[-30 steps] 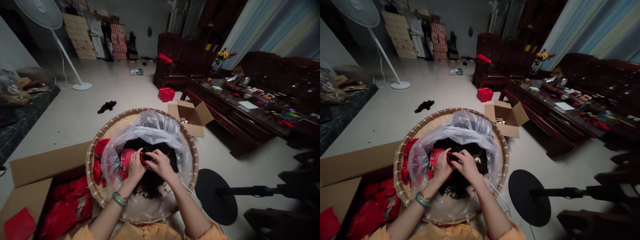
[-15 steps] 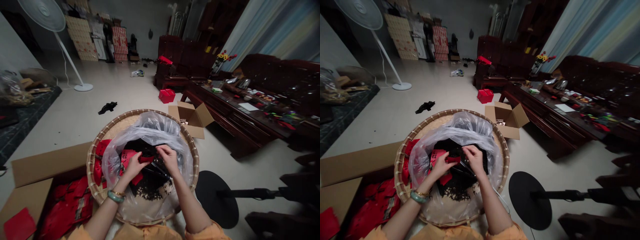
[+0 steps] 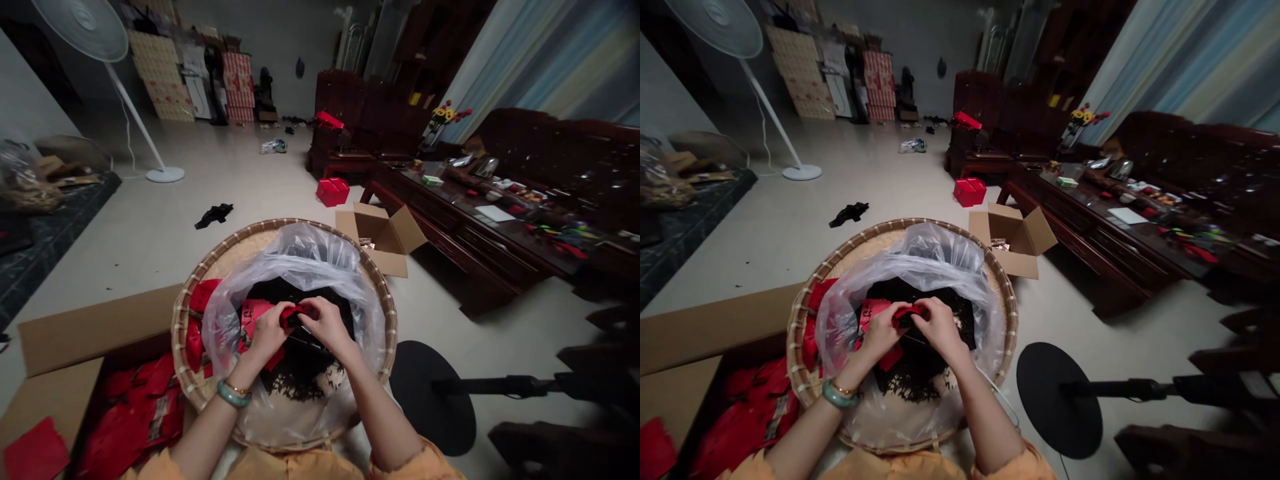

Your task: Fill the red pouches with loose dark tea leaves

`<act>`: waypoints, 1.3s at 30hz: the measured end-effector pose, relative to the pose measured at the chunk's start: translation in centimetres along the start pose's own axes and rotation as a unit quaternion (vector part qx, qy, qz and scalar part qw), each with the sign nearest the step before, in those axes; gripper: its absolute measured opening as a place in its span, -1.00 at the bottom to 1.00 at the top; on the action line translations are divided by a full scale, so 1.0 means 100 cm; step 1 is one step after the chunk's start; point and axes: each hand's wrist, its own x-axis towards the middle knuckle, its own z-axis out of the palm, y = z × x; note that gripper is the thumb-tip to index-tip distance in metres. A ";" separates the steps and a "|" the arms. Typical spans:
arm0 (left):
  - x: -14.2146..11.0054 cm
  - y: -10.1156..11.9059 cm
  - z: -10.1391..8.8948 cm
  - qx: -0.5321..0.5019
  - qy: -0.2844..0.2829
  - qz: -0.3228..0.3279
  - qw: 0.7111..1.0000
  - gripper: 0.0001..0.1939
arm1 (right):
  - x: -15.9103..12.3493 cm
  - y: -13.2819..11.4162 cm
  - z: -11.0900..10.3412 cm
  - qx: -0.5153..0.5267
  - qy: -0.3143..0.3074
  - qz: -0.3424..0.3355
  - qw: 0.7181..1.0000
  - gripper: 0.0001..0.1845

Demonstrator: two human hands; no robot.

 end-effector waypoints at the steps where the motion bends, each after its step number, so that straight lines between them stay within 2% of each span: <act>1: 0.000 0.001 -0.001 0.001 -0.002 0.009 1.000 -0.65 | 0.001 0.000 0.002 -0.009 0.002 -0.001 1.000 -0.81; 6: -0.003 0.000 -0.005 -0.036 -0.039 0.036 0.998 -0.62 | 0.003 0.002 -0.001 -0.026 0.006 0.016 0.999 -0.75; 10: -0.003 -0.001 -0.005 -0.040 -0.043 0.011 0.998 -0.67 | 0.000 -0.001 -0.008 -0.011 0.011 0.013 1.000 -0.78; 12: -0.003 -0.001 -0.005 -0.023 -0.039 -0.006 0.999 -0.67 | -0.002 -0.005 -0.013 -0.039 0.003 -0.004 0.999 -0.80; 15: -0.003 -0.002 -0.003 0.006 -0.027 -0.013 1.000 -0.67 | -0.004 -0.011 -0.018 -0.149 -0.041 -0.005 0.988 -0.83; 18: -0.004 -0.002 -0.001 0.026 -0.026 0.013 0.999 -0.60 | -0.002 -0.014 -0.019 -0.245 -0.095 0.028 0.964 -0.80; 20: -0.006 -0.001 0.001 0.040 -0.033 0.035 0.998 -0.54 | 0.001 -0.012 -0.015 -0.272 -0.127 0.052 0.952 -0.75; 22: -0.008 0.001 0.001 0.049 -0.040 0.046 0.997 -0.53 | 0.004 -0.009 -0.011 -0.277 -0.145 0.071 0.947 -0.77; 26: -0.010 0.001 0.002 0.046 -0.041 0.039 0.997 -0.49 | 0.006 -0.005 -0.004 -0.260 -0.139 0.084 0.952 -0.89; 30: -0.008 -0.004 0.005 0.032 -0.037 0.008 0.999 -0.50 | 0.004 -0.008 -0.010 -0.221 -0.117 0.073 0.965 -0.92; 34: -0.006 -0.009 0.009 0.005 -0.029 -0.032 0.999 -0.57 | 0.005 -0.008 -0.026 -0.116 -0.103 0.045 0.987 -0.96; 37: -0.006 -0.008 0.006 -0.018 -0.023 -0.052 0.998 -0.59 | 0.007 0.004 -0.043 -0.021 -0.076 0.036 0.996 -0.92; 39: -0.006 -0.006 0.002 -0.034 -0.010 -0.057 0.998 -0.61 | 0.006 0.013 -0.053 -0.024 -0.041 0.047 0.998 -0.91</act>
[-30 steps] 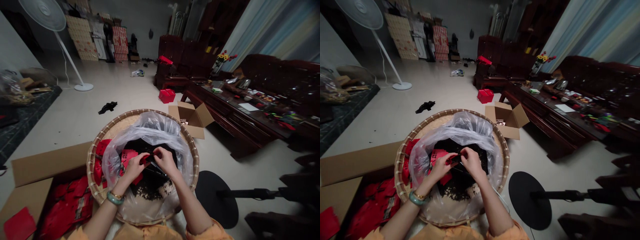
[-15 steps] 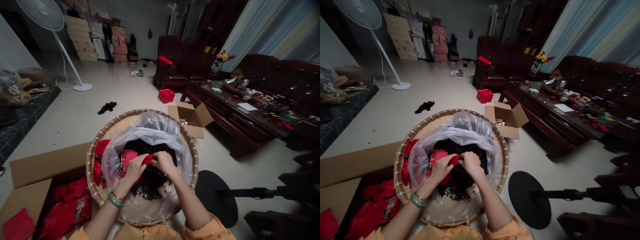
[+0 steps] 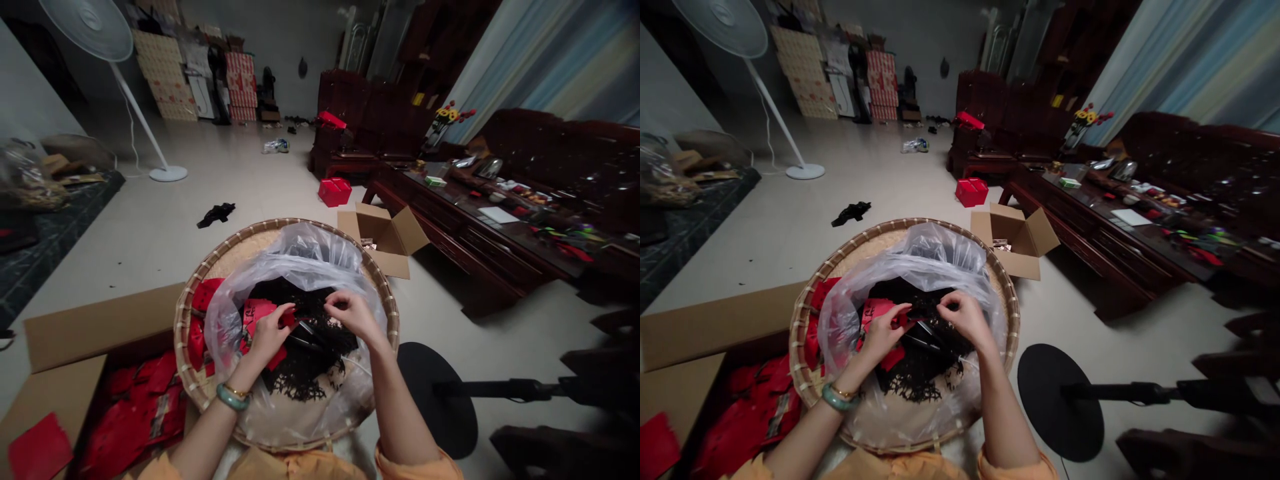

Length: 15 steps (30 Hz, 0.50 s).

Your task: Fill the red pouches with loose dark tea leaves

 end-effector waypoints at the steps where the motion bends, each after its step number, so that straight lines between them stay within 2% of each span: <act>1: 0.000 0.001 -0.002 -0.007 0.008 -0.002 1.000 -0.62 | -0.001 0.003 -0.004 -0.023 0.017 0.010 1.000 -0.92; 4: 0.000 0.004 -0.003 -0.026 0.023 -0.012 0.999 -0.61 | -0.007 0.003 -0.007 -0.062 0.026 0.002 0.998 -0.86; 7: 0.000 0.006 0.001 -0.061 0.008 -0.037 0.997 -0.58 | -0.011 -0.009 0.001 -0.007 -0.022 -0.065 0.998 -0.76; 11: 0.000 0.016 0.005 -0.166 -0.040 -0.094 0.981 -0.55 | -0.007 -0.019 0.016 -0.019 -0.079 -0.077 0.994 -0.84; 13: 0.000 0.023 0.003 -0.231 -0.078 -0.106 0.964 -0.58 | -0.002 -0.015 0.021 -0.037 -0.105 -0.069 0.991 -0.92; 15: -0.001 0.030 0.000 -0.283 -0.110 -0.121 0.945 -0.59 | 0.002 -0.010 0.025 -0.034 -0.127 -0.070 0.989 -0.90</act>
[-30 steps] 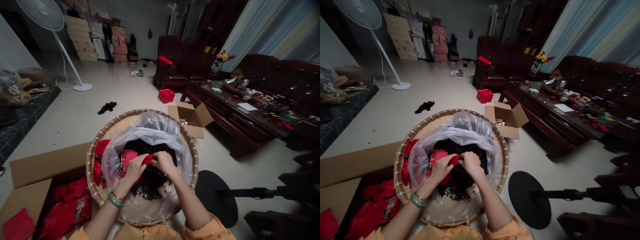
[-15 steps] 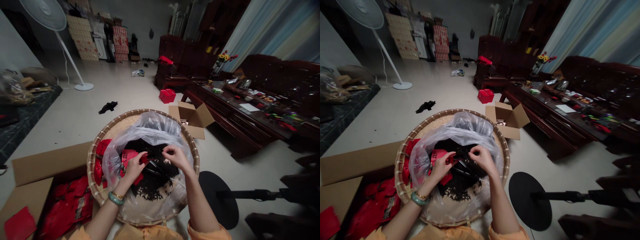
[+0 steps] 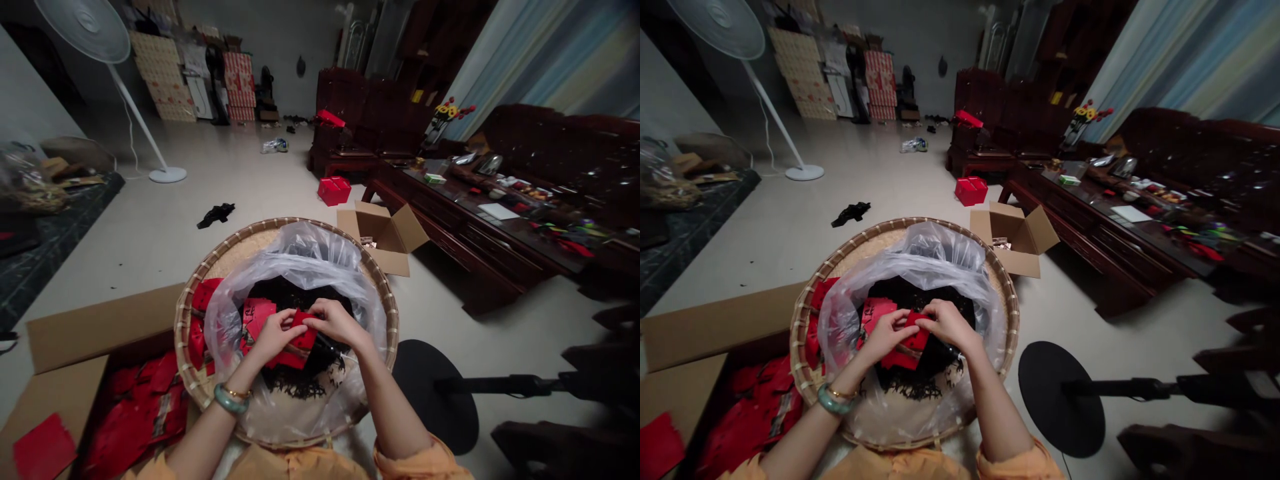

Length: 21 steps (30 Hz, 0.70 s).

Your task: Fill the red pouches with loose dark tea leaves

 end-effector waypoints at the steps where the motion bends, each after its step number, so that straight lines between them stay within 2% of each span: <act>1: -0.001 0.002 0.001 -0.016 -0.007 -0.010 1.000 -0.60 | 0.001 0.003 0.001 0.008 -0.008 -0.002 1.000 -0.87; 3: -0.002 0.004 0.002 -0.021 0.007 -0.018 1.000 -0.63 | 0.003 0.007 0.004 0.025 -0.017 -0.004 1.000 -0.81; 7: 0.000 -0.003 0.006 0.015 0.072 -0.003 0.997 -0.66 | 0.002 0.012 0.005 0.037 -0.042 0.000 0.998 -0.70; 12: 0.002 -0.012 0.009 0.027 0.146 0.007 0.989 -0.66 | 0.000 0.020 0.006 0.087 -0.097 0.034 0.991 -0.66; 16: 0.001 -0.013 0.010 0.016 0.165 0.018 0.986 -0.67 | 0.001 0.025 0.009 0.123 -0.130 0.076 0.981 -0.63; 18: 0.000 -0.012 0.010 -0.007 0.167 0.014 0.986 -0.68 | 0.002 0.023 0.010 0.118 -0.110 0.066 0.985 -0.67; 21: -0.001 -0.011 0.009 -0.044 0.169 0.001 0.985 -0.67 | 0.002 0.018 0.010 0.107 -0.019 0.043 0.993 -0.78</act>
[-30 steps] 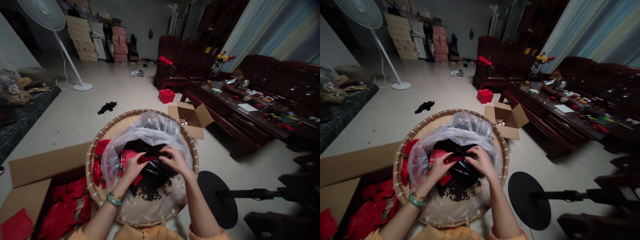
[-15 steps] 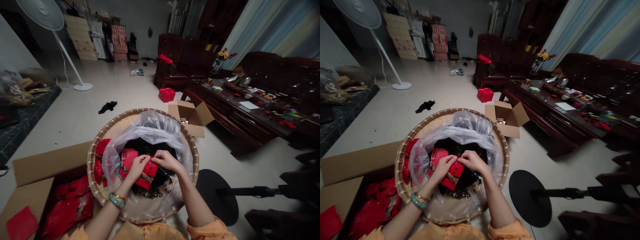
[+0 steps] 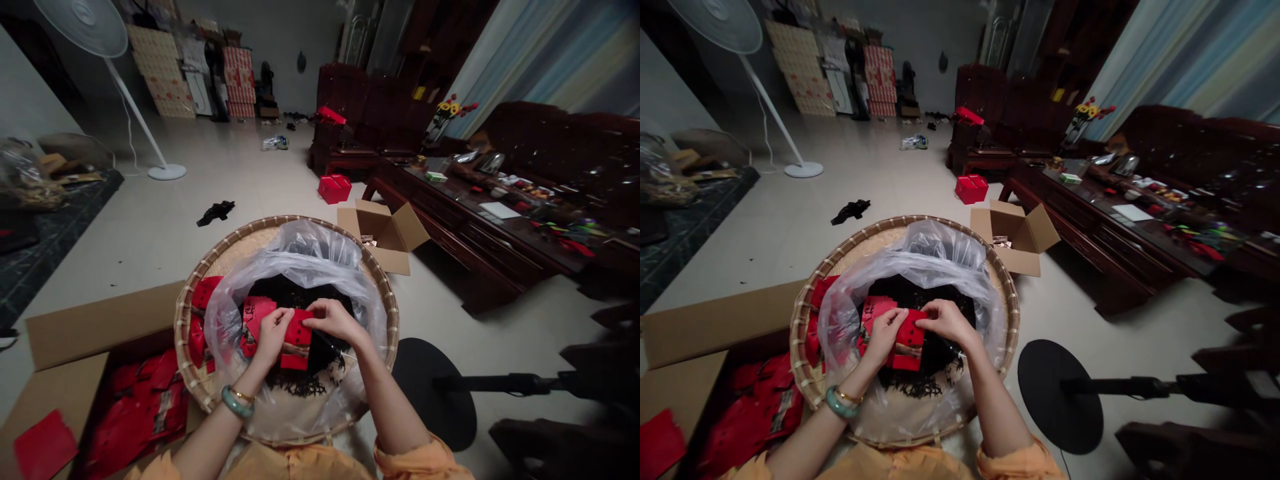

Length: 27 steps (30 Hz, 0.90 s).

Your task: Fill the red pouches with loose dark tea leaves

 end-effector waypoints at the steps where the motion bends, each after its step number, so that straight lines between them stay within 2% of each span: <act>1: 0.000 0.000 0.000 -0.004 0.003 -0.005 1.000 -0.67 | 0.000 -0.001 0.000 -0.002 0.017 -0.005 1.000 -0.80; 3: 0.001 0.001 -0.001 0.003 0.010 -0.005 1.000 -0.66 | 0.000 -0.002 0.001 0.000 0.003 -0.003 1.000 -0.78; 5: 0.002 0.001 -0.001 0.015 0.014 0.005 1.000 -0.66 | 0.002 -0.001 0.002 0.006 -0.040 0.007 0.999 -0.67; 7: 0.002 0.000 0.000 0.015 0.014 0.014 1.000 -0.66 | 0.003 0.001 0.004 0.014 -0.050 0.015 0.999 -0.61; 9: 0.002 0.000 0.000 -0.004 0.017 0.012 1.000 -0.65 | 0.003 0.003 0.009 0.032 -0.015 0.024 0.999 -0.65; 11: 0.002 -0.001 0.000 -0.029 0.020 0.003 0.999 -0.64 | 0.003 0.004 0.015 0.082 0.047 0.044 0.994 -0.74; 13: 0.002 -0.001 0.000 -0.046 0.025 -0.002 0.999 -0.64 | 0.003 0.004 0.021 0.166 0.108 0.077 0.977 -0.69; 16: 0.002 0.000 0.001 -0.060 0.022 -0.011 0.998 -0.65 | 0.002 0.005 0.027 0.266 0.145 0.120 0.945 -0.62; 18: 0.001 0.002 0.002 -0.082 -0.004 -0.031 0.996 -0.65 | 0.001 0.007 0.029 0.294 0.153 0.135 0.934 -0.66; 20: 0.000 0.004 0.003 -0.112 -0.053 -0.059 0.991 -0.62 | 0.001 0.009 0.029 0.304 0.167 0.135 0.928 -0.67; 23: -0.002 0.007 0.002 -0.159 -0.112 -0.110 0.975 -0.59 | 0.002 0.011 0.029 0.295 0.167 0.124 0.933 -0.69; 27: -0.003 0.007 -0.001 -0.205 -0.121 -0.164 0.957 -0.63 | 0.004 0.011 0.028 0.263 0.117 0.131 0.949 -0.69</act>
